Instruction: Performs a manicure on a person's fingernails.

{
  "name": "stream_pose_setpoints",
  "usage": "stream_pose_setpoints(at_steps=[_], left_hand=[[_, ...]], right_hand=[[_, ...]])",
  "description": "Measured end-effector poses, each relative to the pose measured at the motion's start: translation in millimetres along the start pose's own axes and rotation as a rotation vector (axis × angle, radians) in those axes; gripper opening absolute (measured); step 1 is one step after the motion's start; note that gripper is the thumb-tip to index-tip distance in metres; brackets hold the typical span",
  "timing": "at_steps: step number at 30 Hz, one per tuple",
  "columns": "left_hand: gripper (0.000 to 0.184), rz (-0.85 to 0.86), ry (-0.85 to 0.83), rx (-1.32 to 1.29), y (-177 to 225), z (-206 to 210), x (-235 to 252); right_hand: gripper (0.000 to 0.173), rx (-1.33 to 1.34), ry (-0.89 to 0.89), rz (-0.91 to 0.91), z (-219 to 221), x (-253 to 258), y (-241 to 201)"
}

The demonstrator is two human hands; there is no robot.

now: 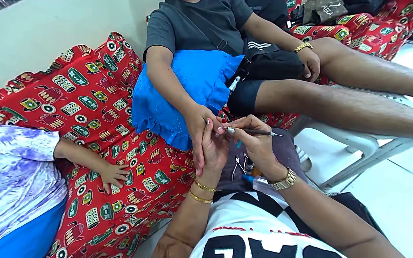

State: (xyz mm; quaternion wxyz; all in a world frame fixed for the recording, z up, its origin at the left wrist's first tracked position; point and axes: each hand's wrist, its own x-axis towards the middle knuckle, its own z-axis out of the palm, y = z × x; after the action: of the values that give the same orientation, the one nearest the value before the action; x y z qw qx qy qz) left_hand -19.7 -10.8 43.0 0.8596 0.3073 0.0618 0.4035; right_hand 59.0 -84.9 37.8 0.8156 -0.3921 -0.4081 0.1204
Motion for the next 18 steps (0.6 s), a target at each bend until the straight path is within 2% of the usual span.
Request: stream_pose_setpoints(at_steps=[18], left_hand=[[0.035, 0.006, -0.015, -0.035, -0.4, -1.6, -0.1]], right_hand=[[0.015, -0.11, -0.104, -0.093, -4.3, 5.0, -4.5]])
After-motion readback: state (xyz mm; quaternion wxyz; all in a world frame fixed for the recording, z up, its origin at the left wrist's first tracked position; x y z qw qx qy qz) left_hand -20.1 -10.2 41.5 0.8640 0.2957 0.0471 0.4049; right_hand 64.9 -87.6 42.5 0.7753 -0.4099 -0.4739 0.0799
